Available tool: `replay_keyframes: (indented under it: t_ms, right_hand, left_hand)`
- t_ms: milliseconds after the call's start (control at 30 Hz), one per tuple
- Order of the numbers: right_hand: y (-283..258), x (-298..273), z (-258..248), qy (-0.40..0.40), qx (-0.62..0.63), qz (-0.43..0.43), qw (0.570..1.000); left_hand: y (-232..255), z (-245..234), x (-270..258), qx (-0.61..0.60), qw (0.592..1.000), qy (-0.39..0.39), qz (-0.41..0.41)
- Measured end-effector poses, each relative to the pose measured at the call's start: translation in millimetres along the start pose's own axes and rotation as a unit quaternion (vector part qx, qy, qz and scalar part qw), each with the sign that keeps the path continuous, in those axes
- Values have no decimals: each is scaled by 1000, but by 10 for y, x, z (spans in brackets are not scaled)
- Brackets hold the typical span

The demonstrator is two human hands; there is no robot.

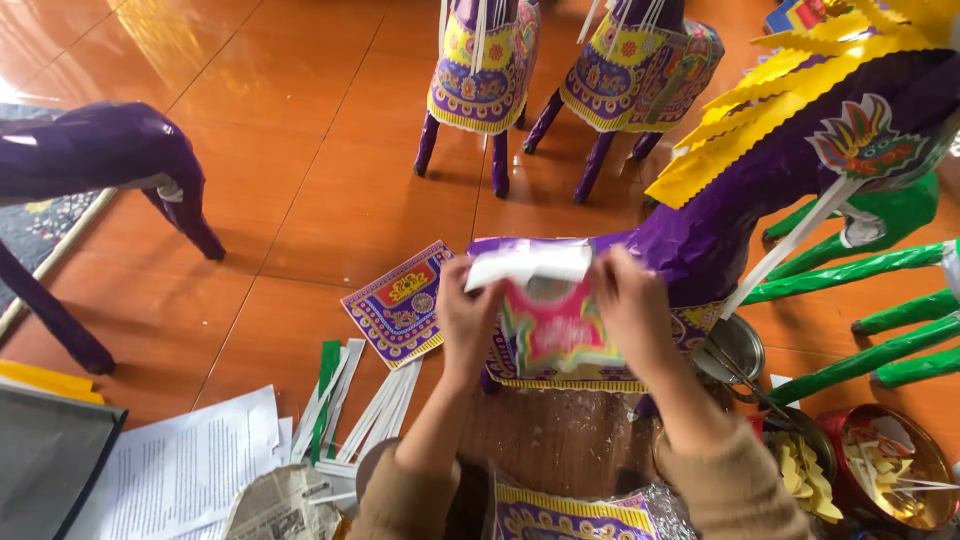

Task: Decorating a purple paper horse model with colorful paper patterns and yellow strips using glue

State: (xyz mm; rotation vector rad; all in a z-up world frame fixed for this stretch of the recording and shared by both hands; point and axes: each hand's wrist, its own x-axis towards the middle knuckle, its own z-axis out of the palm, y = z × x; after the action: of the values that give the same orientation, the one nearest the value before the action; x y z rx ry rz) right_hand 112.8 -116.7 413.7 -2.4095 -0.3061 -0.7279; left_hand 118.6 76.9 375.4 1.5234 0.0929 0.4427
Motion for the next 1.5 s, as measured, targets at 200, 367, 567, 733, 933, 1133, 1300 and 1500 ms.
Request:
replay_keyframes:
  t_ms: [200,367,567,733,933,1133,1300,1500]
  right_hand:
    - [576,550,550,-29,-445,-21,895]
    - [389,429,550,-75,-453,-39,888]
    - [900,308,844,35,-508,-155,846]
    - [883,261,859,52,-524,-173,833]
    - [721,273,786,50,-547,-200,812]
    - [463,516,706,-29,-592,-155,790]
    - [469,1057,943,-336,-58,-96,935]
    - [140,1212,591,-511,-50,158,843]
  left_hand:
    - [-223,455,759,230,968,-82,49]
    - [-801,606,877,332,924,-84,170]
    - [-1228,718,902,420,854,-48,303]
    - [-1031,523,843,406,837,-46,364]
    - [-426,261,483,421,803,-353,232]
    - [-139,202,492,428,781,-410,200]
    - [-112,191,505,441,773,-410,203]
    - [-211,211,511,443,770,-417,195]
